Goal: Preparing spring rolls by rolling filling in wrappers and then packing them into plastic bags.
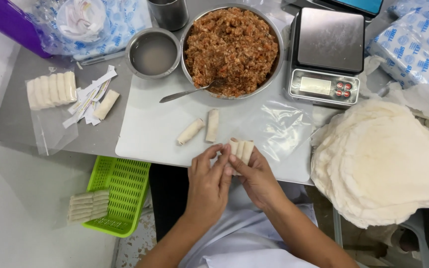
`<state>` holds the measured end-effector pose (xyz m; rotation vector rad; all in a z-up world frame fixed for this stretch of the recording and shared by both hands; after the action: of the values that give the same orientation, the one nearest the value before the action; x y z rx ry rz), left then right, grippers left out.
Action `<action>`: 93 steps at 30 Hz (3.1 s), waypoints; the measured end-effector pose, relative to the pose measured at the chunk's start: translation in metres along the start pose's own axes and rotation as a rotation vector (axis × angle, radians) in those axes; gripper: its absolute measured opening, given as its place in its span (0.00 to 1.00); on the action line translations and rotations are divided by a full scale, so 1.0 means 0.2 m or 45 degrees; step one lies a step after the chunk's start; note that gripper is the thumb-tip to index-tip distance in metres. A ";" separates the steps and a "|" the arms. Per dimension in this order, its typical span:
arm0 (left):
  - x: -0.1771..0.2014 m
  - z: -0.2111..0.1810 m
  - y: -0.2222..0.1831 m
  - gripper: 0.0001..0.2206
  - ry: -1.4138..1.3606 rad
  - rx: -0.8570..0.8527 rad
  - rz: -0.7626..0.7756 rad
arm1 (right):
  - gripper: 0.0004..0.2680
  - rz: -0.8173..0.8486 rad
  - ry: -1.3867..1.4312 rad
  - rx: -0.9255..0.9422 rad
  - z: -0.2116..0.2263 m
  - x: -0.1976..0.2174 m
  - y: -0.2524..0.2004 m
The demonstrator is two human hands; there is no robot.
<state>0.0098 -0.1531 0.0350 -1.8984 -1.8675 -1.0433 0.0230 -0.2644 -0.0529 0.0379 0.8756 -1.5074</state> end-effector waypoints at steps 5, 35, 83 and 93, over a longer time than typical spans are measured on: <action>0.20 0.33 0.16 0.13 0.204 0.051 -0.111 | 0.16 -0.154 -0.017 0.063 0.06 0.06 -0.05; 0.08 0.28 0.06 0.17 -0.703 0.525 -0.033 | 0.21 -0.130 -0.147 0.072 0.10 -0.11 -0.03; 0.11 0.20 0.07 0.14 -0.680 0.539 0.022 | 0.21 -0.174 -0.098 0.140 0.15 0.01 -0.04; 0.04 0.11 0.08 0.17 -0.677 0.421 -0.031 | 0.21 -0.242 -0.139 0.156 0.15 0.11 -0.07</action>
<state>0.0305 -0.1343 0.0298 -2.0769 -2.1654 -0.2058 0.0221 -0.3010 -0.0363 -0.0389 0.7142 -1.7228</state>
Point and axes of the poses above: each hand's wrist, its own y-axis towards the middle knuckle, its own x-axis out of the back of the hand, z = x × y, the point moved 10 cm from there along y, towards the middle knuckle, and after that the axes turned 2 degrees about x, right-handed, at the moved point
